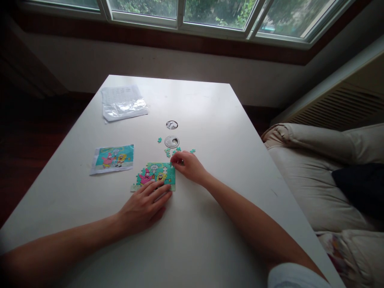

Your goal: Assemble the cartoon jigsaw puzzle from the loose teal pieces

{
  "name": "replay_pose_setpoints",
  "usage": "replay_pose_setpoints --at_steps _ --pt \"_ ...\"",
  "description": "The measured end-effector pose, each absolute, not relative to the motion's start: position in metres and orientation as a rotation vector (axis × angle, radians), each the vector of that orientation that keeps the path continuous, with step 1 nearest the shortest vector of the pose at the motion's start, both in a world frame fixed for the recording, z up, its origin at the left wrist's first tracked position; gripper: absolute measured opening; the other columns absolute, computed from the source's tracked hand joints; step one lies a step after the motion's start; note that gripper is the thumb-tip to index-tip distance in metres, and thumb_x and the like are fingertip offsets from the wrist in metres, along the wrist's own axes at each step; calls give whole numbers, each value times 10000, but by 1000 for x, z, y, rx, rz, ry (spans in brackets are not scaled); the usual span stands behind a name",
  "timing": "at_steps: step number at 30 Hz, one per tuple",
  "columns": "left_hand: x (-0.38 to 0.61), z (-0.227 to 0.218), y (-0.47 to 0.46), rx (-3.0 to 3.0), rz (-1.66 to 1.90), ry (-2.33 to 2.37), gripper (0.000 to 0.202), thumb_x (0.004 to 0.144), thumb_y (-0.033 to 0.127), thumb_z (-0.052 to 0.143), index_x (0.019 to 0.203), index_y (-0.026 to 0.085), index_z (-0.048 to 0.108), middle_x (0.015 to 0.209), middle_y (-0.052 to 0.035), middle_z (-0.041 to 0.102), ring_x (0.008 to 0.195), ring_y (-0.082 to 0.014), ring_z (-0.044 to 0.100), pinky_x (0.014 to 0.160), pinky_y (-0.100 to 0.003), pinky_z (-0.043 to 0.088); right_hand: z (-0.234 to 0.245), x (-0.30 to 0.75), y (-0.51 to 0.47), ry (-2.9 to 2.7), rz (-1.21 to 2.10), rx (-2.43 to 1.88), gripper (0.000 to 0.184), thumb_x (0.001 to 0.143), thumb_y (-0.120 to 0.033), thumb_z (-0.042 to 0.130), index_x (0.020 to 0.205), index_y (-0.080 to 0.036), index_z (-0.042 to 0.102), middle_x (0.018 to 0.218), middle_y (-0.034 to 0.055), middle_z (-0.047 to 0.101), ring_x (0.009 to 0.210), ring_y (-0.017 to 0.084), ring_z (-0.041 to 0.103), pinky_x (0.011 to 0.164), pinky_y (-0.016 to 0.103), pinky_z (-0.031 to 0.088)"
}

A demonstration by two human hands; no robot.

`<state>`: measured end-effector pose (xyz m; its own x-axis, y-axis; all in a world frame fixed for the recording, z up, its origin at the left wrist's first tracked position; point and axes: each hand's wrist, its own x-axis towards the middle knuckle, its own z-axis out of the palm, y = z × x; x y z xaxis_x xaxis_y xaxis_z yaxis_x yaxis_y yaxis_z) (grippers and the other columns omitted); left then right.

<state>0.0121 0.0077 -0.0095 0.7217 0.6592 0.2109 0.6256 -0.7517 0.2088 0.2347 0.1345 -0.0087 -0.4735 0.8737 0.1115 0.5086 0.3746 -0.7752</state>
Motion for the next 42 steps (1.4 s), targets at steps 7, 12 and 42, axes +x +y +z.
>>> replay_pose_setpoints --at_steps 7,12,42 --pt "12 -10 8 2796 393 1056 389 982 262 493 1351 174 575 1430 -101 570 1315 -312 495 1120 -511 405 -9 233 130 -2121 854 -1219 102 829 -146 619 857 -210 692 775 -5 619 753 145 556 722 269 434" --pt "10 -11 8 2801 384 1047 395 991 267 480 1366 174 565 1445 -100 558 1320 -319 490 1125 -520 395 -13 232 130 -2198 712 -1234 99 837 -122 627 824 -214 662 794 9 630 819 174 535 774 297 423" --pt "11 -6 12 2798 416 1006 379 980 269 498 1335 168 584 1416 -112 585 1306 -314 510 1114 -524 405 -15 239 110 -2577 103 -822 108 934 -183 576 958 -184 680 1057 87 708 1050 221 593 920 389 426"
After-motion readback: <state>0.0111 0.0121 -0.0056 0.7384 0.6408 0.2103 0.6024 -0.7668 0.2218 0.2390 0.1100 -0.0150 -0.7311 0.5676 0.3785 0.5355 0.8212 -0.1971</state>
